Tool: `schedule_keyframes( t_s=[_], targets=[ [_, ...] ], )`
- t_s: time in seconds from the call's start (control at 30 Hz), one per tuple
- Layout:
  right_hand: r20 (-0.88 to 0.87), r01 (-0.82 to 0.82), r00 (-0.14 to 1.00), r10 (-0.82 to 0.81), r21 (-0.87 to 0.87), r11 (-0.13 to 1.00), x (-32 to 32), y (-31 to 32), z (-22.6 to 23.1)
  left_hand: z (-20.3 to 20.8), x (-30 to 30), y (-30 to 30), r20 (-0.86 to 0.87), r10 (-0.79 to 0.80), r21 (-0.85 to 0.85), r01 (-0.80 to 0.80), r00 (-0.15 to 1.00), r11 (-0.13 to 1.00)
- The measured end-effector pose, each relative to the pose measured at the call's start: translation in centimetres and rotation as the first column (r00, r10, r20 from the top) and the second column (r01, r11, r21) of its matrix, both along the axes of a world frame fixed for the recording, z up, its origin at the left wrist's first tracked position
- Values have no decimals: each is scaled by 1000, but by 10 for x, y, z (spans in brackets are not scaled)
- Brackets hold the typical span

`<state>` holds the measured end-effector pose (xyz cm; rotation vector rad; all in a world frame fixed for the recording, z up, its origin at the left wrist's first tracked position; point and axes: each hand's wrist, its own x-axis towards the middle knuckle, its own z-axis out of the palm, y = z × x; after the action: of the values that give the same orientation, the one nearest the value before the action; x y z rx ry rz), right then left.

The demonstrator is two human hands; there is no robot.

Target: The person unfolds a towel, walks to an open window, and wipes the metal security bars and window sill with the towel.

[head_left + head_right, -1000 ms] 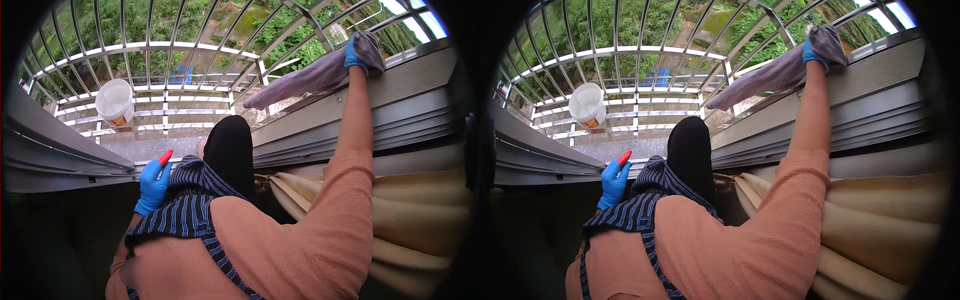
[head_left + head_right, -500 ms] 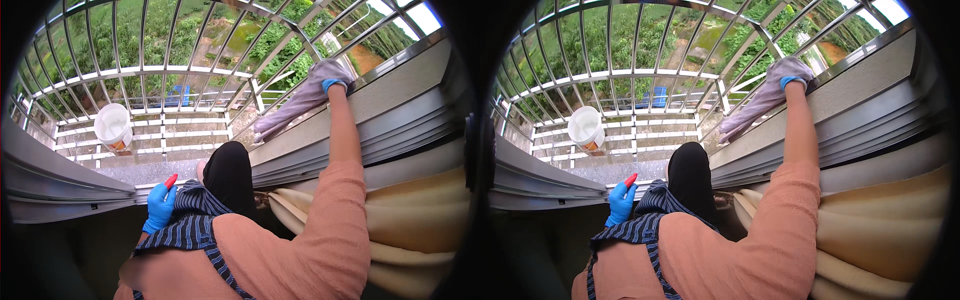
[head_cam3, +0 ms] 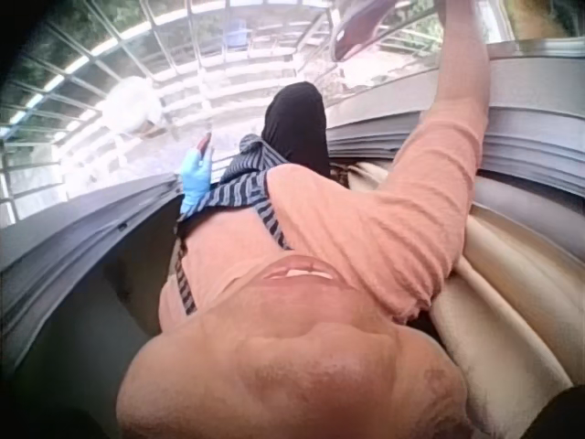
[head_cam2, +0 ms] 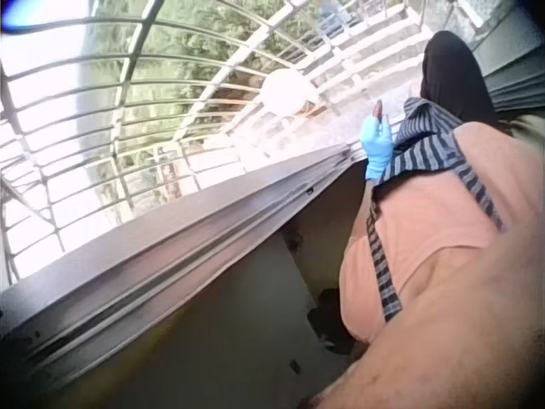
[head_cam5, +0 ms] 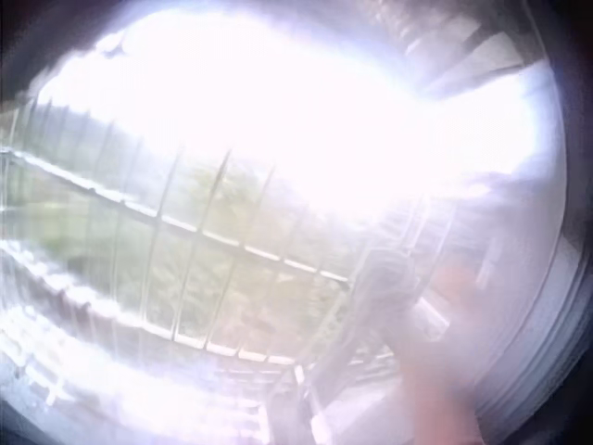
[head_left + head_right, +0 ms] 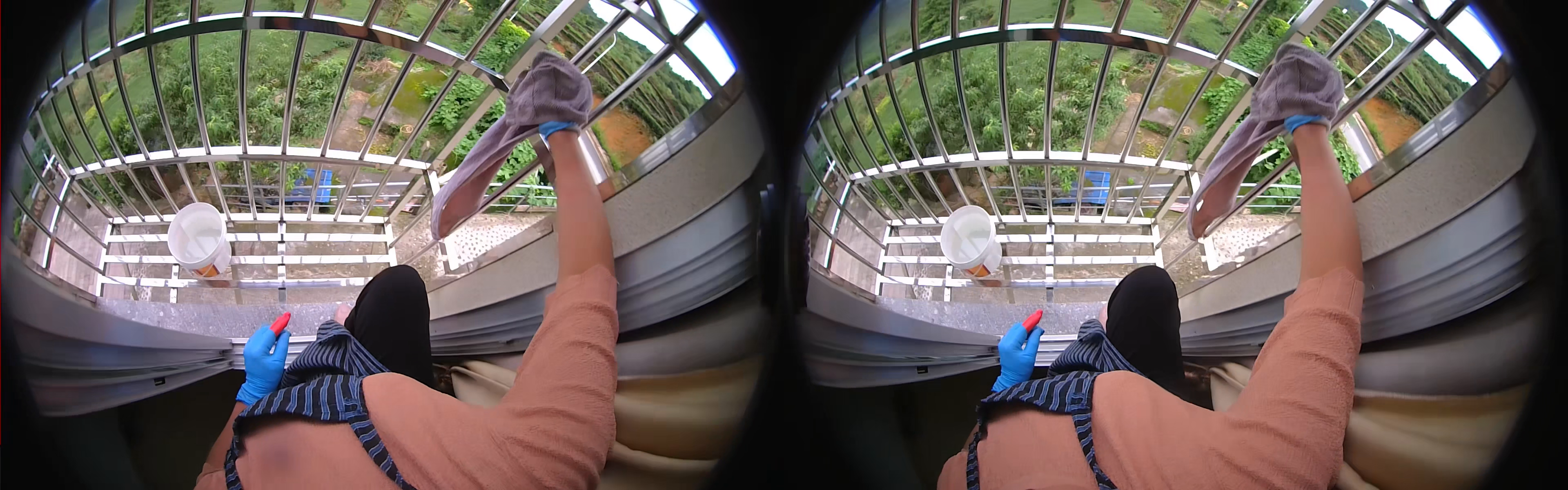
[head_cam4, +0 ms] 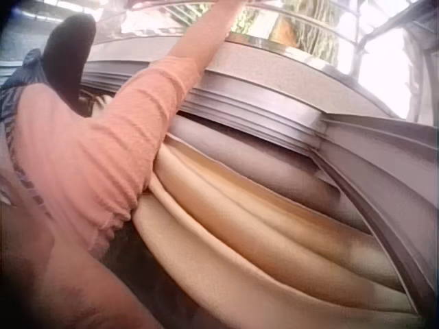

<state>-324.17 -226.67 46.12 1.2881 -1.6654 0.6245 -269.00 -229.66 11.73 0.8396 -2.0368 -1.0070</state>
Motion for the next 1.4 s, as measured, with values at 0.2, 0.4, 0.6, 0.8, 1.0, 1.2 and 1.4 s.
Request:
schedule_keyframes(
  t_s=[0.2, 0.4, 0.6, 0.8, 1.0, 1.2, 1.4],
  targets=[
    [-335, 826, 534, -777, 402, 395, 5, -68, 21, -11, -16, -9, 135, 31, 44, -38, 990, 998],
    [-153, 596, 631, -760, 722, 350, -235, -119, -60, 1, -34, -15, 202, 46, 126, -73, 978, 989],
    [-336, 689, 630, -701, 658, 304, -309, -82, -58, -9, -21, -3, 159, 51, 112, -69, 986, 991],
    [-486, 778, 598, -637, 544, 315, -265, -35, -47, -12, 10, 10, 222, 23, 152, -58, 975, 987],
    [-558, 784, 620, -552, 444, 433, -21, -58, -81, -2, 41, 19, 239, 76, 87, -99, 968, 991],
    [-519, 767, 625, -584, 265, 585, -21, -28, -93, 6, 55, 15, 97, 47, 75, -54, 994, 996],
    [-209, 378, 926, -315, 493, 784, -55, 40, -141, 28, 48, -22, 76, -134, -198, 146, 988, 969]
  ],
)
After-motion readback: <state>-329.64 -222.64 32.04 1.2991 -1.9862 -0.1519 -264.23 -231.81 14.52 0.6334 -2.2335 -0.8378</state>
